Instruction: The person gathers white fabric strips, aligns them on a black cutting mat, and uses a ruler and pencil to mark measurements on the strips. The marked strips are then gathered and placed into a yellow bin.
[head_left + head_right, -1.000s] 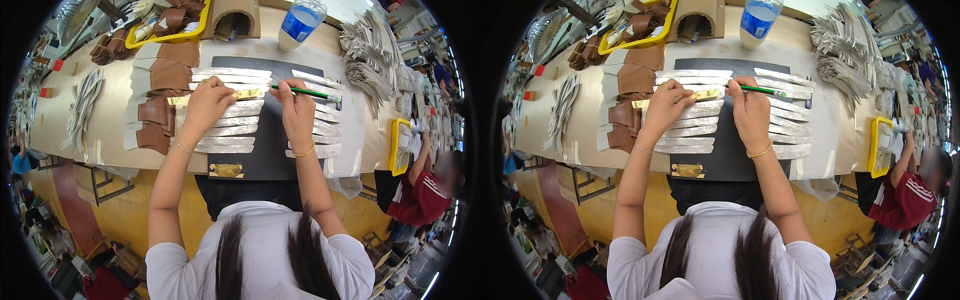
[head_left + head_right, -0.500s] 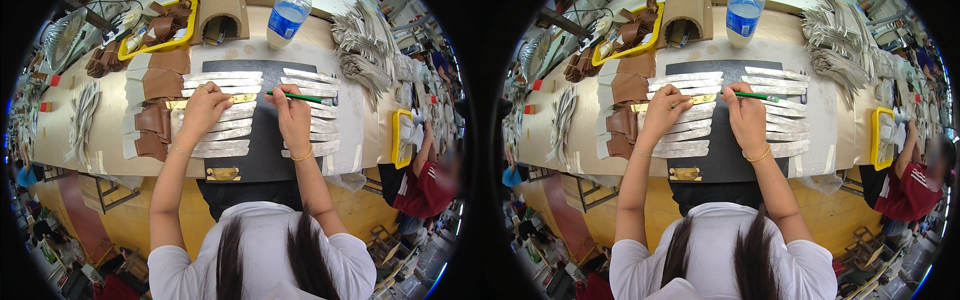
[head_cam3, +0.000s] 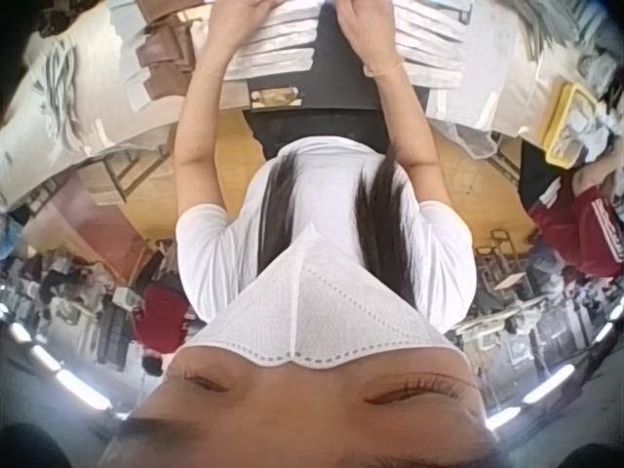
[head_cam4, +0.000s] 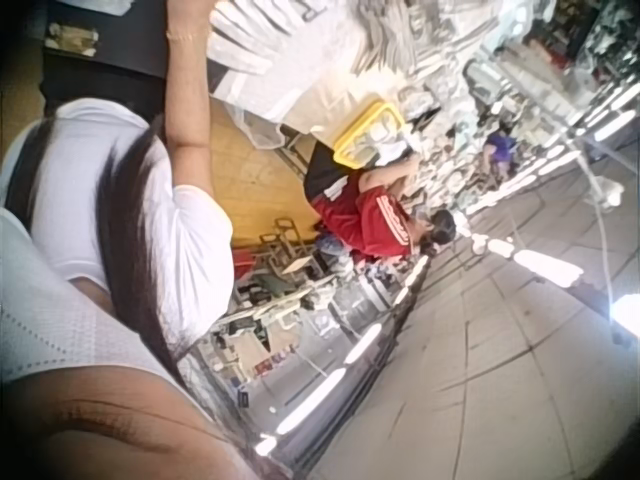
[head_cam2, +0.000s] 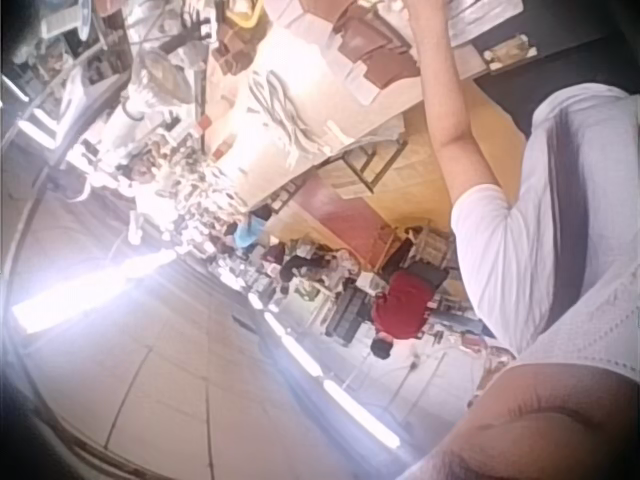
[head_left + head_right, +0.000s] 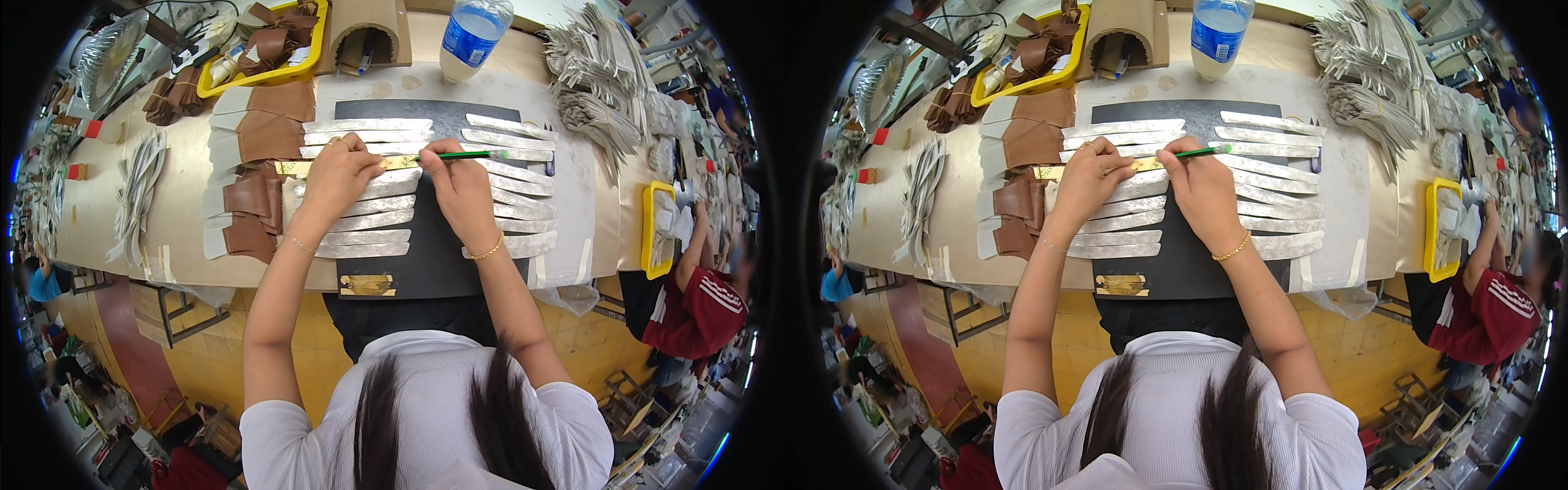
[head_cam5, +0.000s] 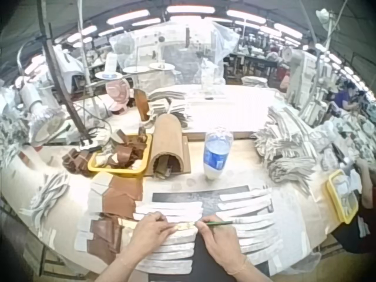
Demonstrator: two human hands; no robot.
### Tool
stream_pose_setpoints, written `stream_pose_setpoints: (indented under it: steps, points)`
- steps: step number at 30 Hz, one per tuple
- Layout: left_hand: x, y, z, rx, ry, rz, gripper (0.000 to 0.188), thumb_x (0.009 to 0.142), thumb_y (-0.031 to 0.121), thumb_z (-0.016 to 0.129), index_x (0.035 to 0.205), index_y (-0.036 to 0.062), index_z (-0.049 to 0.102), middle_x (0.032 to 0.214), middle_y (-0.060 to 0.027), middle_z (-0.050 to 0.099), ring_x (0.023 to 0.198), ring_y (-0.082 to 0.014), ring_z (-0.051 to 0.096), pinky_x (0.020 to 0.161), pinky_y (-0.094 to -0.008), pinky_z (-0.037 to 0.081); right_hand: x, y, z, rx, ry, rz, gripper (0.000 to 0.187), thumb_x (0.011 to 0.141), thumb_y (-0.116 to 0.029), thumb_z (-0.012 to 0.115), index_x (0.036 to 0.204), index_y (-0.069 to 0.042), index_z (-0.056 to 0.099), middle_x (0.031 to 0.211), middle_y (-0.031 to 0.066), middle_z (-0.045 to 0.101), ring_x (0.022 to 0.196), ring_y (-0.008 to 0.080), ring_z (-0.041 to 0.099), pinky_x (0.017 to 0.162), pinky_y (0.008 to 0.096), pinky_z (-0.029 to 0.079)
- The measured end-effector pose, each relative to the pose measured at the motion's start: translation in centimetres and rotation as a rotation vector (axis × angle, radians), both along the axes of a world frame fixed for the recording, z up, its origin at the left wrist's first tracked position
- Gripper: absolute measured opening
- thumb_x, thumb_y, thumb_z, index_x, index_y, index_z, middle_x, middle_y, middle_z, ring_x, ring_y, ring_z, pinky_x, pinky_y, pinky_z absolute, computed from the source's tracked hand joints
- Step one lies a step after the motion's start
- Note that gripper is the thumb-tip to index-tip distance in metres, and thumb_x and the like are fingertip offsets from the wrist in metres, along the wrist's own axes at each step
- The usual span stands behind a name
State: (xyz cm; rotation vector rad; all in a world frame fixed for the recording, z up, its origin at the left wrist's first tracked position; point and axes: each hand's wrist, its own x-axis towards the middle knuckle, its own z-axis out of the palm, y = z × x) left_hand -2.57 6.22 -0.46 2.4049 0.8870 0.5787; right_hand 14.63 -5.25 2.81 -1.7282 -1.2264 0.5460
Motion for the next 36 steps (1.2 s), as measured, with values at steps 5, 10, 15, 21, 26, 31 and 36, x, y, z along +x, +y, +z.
stream_pose_setpoints:
  steps: [5,10,15,21,26,31,36]
  points:
    - [0.2,0.2,0.0,0.007,0.039,-0.009,0.013,0.077,0.018,0.077,0.087,0.0093,0.078,0.085,-0.0044,0.062,0.084,-0.0252,0.059,0.077,-0.0374,0.049,-1.0,1.9,-1.0,0.032,-0.108,0.121,0.021,0.099,-0.023,0.059,0.096,-0.003,0.063,0.068,0.0146,0.062,0.062,0.0299,0.06,0.06,0.036,0.046]
    - [0.3,0.1,0.1,0.015,0.052,0.001,0.012,0.077,0.018,0.078,0.085,0.0095,0.077,0.083,-0.0041,0.061,0.082,-0.0252,0.059,0.074,-0.038,0.05,-1.6,2.9,-2.0,-0.02,-0.262,0.137,0.02,0.098,-0.025,0.06,0.095,-0.006,0.065,0.066,0.0123,0.063,0.06,0.0316,0.062,0.057,0.0384,0.047]
    - [0.4,0.0,0.0,0.033,0.011,-0.003,0.01,0.076,0.014,0.079,0.085,0.0079,0.077,0.081,-0.0056,0.06,0.078,-0.0269,0.059,0.071,-0.0391,0.049,-2.2,3.1,-1.8,-0.017,-0.371,0.107,0.019,0.096,-0.027,0.062,0.093,-0.009,0.066,0.07,0.0117,0.066,0.062,0.0322,0.065,0.055,0.0405,0.049]
    - [0.4,0.1,0.0,0.033,0.026,-0.006,0.012,0.075,0.014,0.079,0.086,0.0083,0.076,0.081,-0.0062,0.059,0.078,-0.0273,0.059,0.071,-0.039,0.049,-2.3,3.4,-1.6,-0.028,-0.402,0.111,0.017,0.095,-0.027,0.062,0.092,-0.011,0.066,0.073,0.0122,0.067,0.063,0.0331,0.066,0.056,0.0412,0.05]
    - [0.2,0.2,-0.4,0.025,-0.002,-0.008,0.013,0.075,0.014,0.079,0.087,0.0075,0.077,0.082,-0.0069,0.059,0.079,-0.027,0.059,0.072,-0.0386,0.049,-2.6,3.4,-1.4,-0.088,-0.355,0.086,0.02,0.095,-0.027,0.062,0.091,-0.008,0.066,0.078,0.0122,0.069,0.066,0.0333,0.067,0.058,0.0408,0.052]
    - [0.0,0.4,0.9,-0.183,-0.008,-0.015,0.014,0.079,0.016,0.076,0.09,0.007,0.078,0.086,-0.0073,0.063,0.085,-0.0261,0.061,0.076,-0.0375,0.05,-0.3,2.6,-0.5,0.049,-0.04,-0.056,0.025,0.099,-0.029,0.058,0.096,-0.005,0.064,0.077,0.0144,0.068,0.073,0.0325,0.068,0.064,0.0387,0.051]
    - [0.4,1.8,1.7,-0.111,-0.078,0.01,0.015,0.079,0.014,0.076,0.091,0.0058,0.078,0.088,-0.0078,0.063,0.087,-0.0265,0.061,0.077,-0.0368,0.05,2.2,1.0,0.4,0.123,0.076,-0.145,0.028,0.102,-0.03,0.055,0.099,-0.003,0.063,0.078,0.012,0.07,0.071,0.0261,0.069,0.064,0.0345,0.051]
